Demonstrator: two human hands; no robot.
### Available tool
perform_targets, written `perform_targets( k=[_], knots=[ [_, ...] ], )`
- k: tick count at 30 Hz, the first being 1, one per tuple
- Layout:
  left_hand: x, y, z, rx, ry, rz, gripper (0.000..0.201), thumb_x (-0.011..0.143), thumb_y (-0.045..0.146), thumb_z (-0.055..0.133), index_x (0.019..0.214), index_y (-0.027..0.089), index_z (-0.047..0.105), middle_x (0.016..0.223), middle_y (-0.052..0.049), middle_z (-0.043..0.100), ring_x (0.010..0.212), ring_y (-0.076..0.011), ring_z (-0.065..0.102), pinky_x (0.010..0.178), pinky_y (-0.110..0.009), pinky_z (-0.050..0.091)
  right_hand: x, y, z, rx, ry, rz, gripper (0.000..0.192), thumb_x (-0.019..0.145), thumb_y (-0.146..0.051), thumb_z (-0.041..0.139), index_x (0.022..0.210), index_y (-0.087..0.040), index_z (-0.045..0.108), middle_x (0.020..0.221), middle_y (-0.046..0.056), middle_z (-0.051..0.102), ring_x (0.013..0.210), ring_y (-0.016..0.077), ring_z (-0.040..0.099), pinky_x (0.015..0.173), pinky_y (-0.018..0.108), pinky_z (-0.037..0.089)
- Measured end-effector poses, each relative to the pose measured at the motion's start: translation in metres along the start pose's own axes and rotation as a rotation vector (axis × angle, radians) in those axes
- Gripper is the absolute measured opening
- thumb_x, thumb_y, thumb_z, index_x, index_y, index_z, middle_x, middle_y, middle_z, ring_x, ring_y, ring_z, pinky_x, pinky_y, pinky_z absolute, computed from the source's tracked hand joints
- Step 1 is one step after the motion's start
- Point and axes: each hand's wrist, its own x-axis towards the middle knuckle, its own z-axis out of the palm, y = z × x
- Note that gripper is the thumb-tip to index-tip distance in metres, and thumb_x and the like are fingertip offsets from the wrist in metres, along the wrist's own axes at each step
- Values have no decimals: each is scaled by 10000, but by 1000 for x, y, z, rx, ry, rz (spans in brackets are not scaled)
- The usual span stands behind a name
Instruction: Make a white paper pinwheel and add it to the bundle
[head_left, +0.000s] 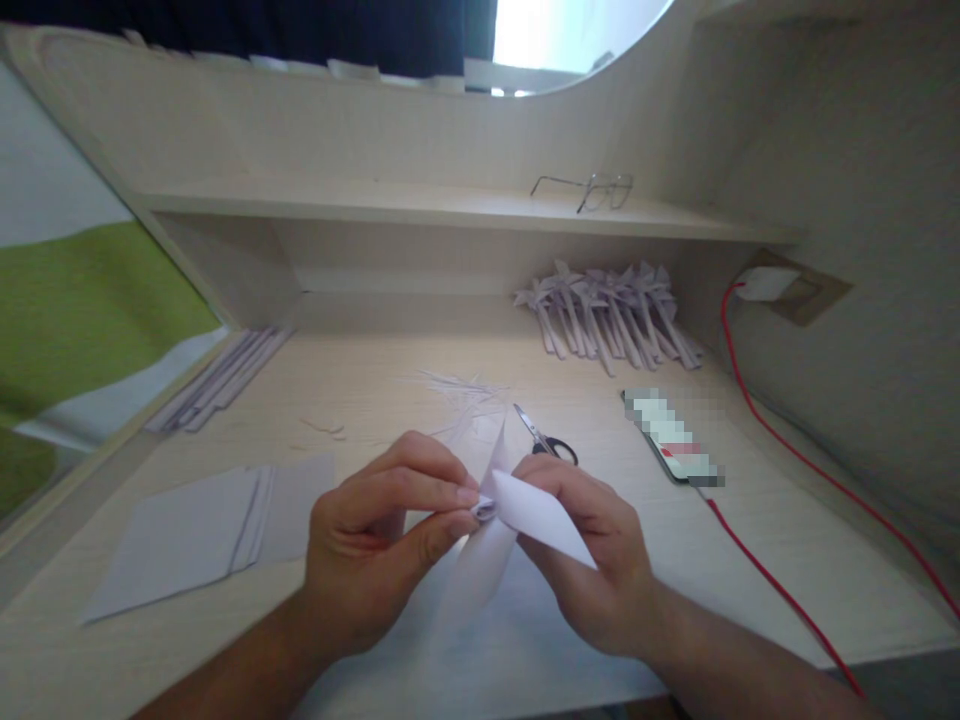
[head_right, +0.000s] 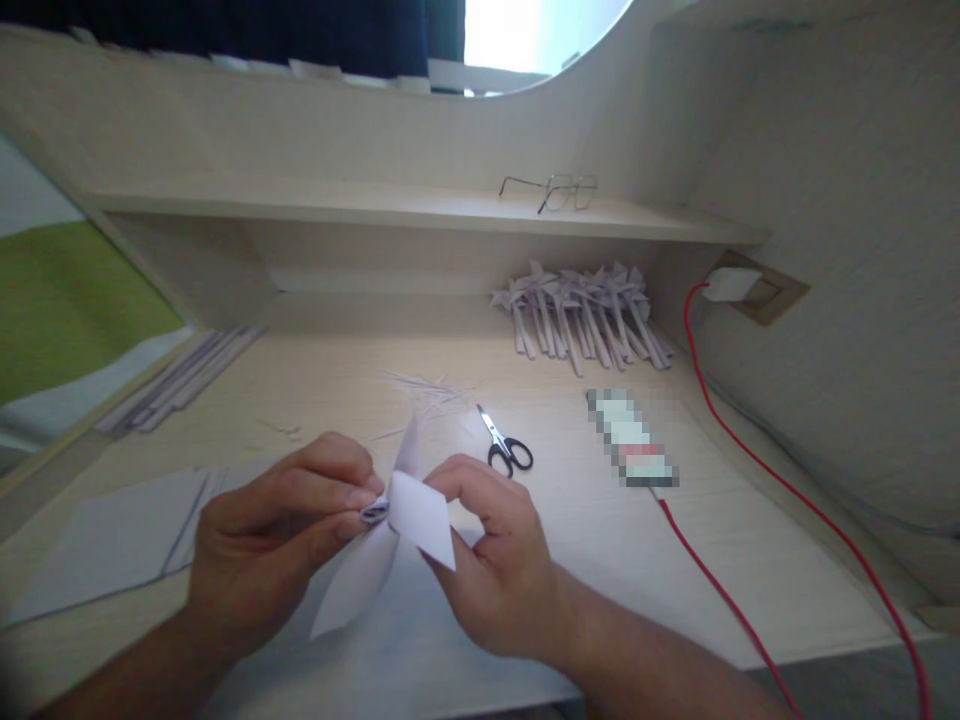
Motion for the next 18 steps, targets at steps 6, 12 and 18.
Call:
perform_targets(
  k=[6,12,18],
  knots=[
    [-1,1,2,-28,12,-20,188,843,70,758,966,209,787,876,-51,729,822,-180,674,732,-319,562,-5,4,2,-11,4,62,58,957,-169,613,957,-190,667,841,24,638,749,149,591,687,280,466],
    [-2,1,3,-20,25,-3,199,834,40,751,958,193,781,877,-57,728,816,-179,684,721,-308,566,-3,2,5,-27,51,40,38,944,-181,641,926,-187,675,833,32,657,745,156,605,672,275,474],
    [0,1,6,9,53,7,166,838,59,756,937,190,778,861,-56,727,793,-173,690,713,-305,579,-4,0,5,-17,37,50,85,970,-200,610,914,-210,673,800,21,651,729,159,605,660,265,477]
  ],
)
